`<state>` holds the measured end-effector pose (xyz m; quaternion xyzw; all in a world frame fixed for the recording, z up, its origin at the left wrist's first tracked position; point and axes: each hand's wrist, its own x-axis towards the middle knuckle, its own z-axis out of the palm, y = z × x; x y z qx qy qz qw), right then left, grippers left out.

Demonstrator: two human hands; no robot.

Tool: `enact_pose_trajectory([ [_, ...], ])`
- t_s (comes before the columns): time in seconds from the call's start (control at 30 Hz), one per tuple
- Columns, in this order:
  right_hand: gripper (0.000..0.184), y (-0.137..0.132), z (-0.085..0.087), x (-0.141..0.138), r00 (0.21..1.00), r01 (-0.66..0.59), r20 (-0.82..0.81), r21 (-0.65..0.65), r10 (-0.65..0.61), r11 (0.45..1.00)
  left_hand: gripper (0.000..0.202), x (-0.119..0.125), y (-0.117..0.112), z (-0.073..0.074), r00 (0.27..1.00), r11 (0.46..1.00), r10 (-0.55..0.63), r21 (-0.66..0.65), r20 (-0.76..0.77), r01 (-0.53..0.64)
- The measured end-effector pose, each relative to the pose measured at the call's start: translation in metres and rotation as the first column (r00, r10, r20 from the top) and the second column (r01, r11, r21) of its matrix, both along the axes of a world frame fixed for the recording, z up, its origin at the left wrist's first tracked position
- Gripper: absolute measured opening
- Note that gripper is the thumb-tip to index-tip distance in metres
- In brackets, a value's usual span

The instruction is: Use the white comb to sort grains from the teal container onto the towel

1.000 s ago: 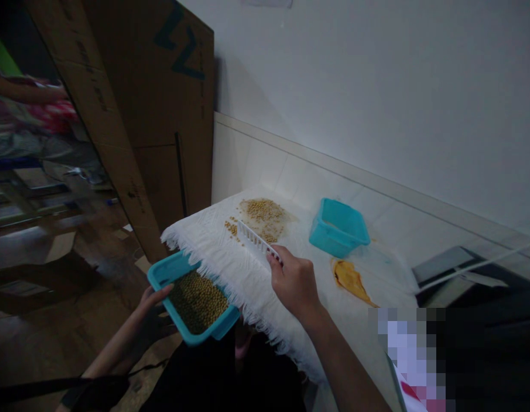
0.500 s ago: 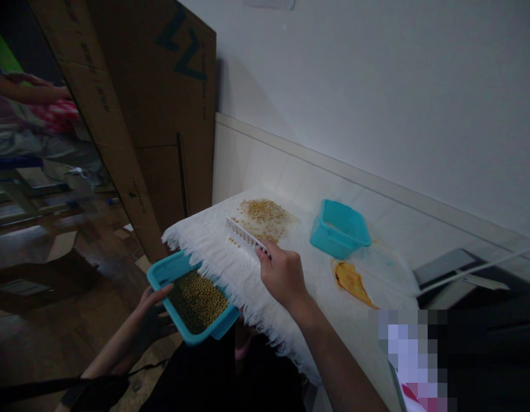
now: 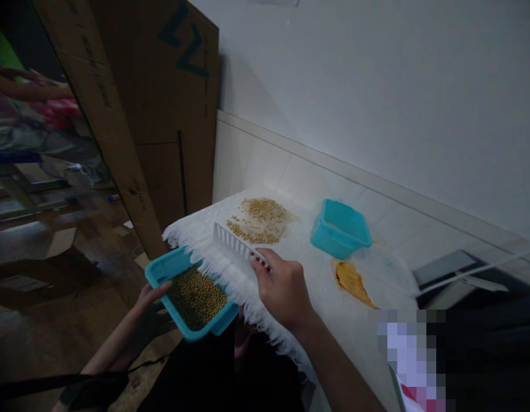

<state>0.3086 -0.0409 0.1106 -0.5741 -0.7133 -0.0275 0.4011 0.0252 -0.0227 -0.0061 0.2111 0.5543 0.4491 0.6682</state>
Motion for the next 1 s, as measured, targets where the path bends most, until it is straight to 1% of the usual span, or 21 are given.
enact_pose_trajectory([
  [0.07, 0.025, 0.015, -0.002, 0.006, 0.996, 0.086, 0.014, 0.005, -0.086, 0.996, 0.104, 0.000, 0.001, -0.001, 1.000, 1.000, -0.001, 0.001, -0.003, 0.001],
  [0.13, 0.025, 0.030, -0.005, 0.011, 0.990, 0.139, 0.033, 0.010, -0.140, 0.990, 0.105, -0.001, 0.001, -0.002, 1.000, 1.000, -0.009, 0.009, -0.002, 0.009],
  [0.2, 0.025, 0.042, -0.009, 0.015, 0.985, 0.160, 0.062, 0.004, -0.160, 0.987, 0.106, -0.002, 0.001, -0.002, 1.000, 1.000, -0.006, 0.009, -0.007, 0.006],
  [0.3, 0.026, 0.052, -0.015, 0.019, 0.979, 0.179, 0.095, 0.002, -0.179, 0.984, 0.109, -0.003, 0.002, -0.003, 1.000, 1.000, 0.002, -0.012, -0.009, -0.003],
  [0.4, 0.027, 0.055, -0.017, 0.022, 0.975, 0.190, 0.116, -0.002, -0.189, 0.982, 0.113, -0.004, 0.003, -0.007, 1.000, 1.000, 0.004, -0.019, -0.010, -0.004],
  [0.5, 0.025, 0.056, -0.017, 0.024, 0.976, 0.176, 0.130, -0.016, -0.172, 0.984, 0.118, -0.004, 0.004, -0.013, 1.000, 1.000, -0.012, -0.007, -0.028, 0.012],
  [0.6, 0.025, 0.056, -0.016, 0.024, 0.979, 0.163, 0.131, -0.027, -0.159, 0.986, 0.115, -0.005, 0.004, -0.016, 0.999, 0.999, -0.031, -0.009, -0.039, 0.031],
  [0.73, 0.027, 0.057, -0.018, 0.023, 0.984, 0.140, 0.114, -0.020, -0.137, 0.990, 0.114, -0.006, 0.003, -0.013, 0.998, 0.999, -0.053, 0.003, -0.015, 0.053],
  [0.83, 0.027, 0.056, -0.020, 0.022, 0.981, 0.159, 0.120, -0.030, -0.155, 0.987, 0.114, -0.007, 0.002, -0.010, 0.997, 0.997, -0.072, 0.001, 0.001, 0.072],
  [0.93, 0.028, 0.055, -0.021, 0.021, 0.978, 0.180, 0.118, -0.051, -0.173, 0.982, 0.107, -0.007, 0.002, -0.008, 0.997, 0.997, -0.082, -0.006, 0.004, 0.082],
  [1.0, 0.028, 0.054, -0.020, 0.020, 0.982, 0.168, 0.102, -0.058, -0.162, 0.984, 0.102, -0.007, 0.002, -0.008, 0.997, 0.997, -0.079, -0.006, 0.000, 0.079],
])
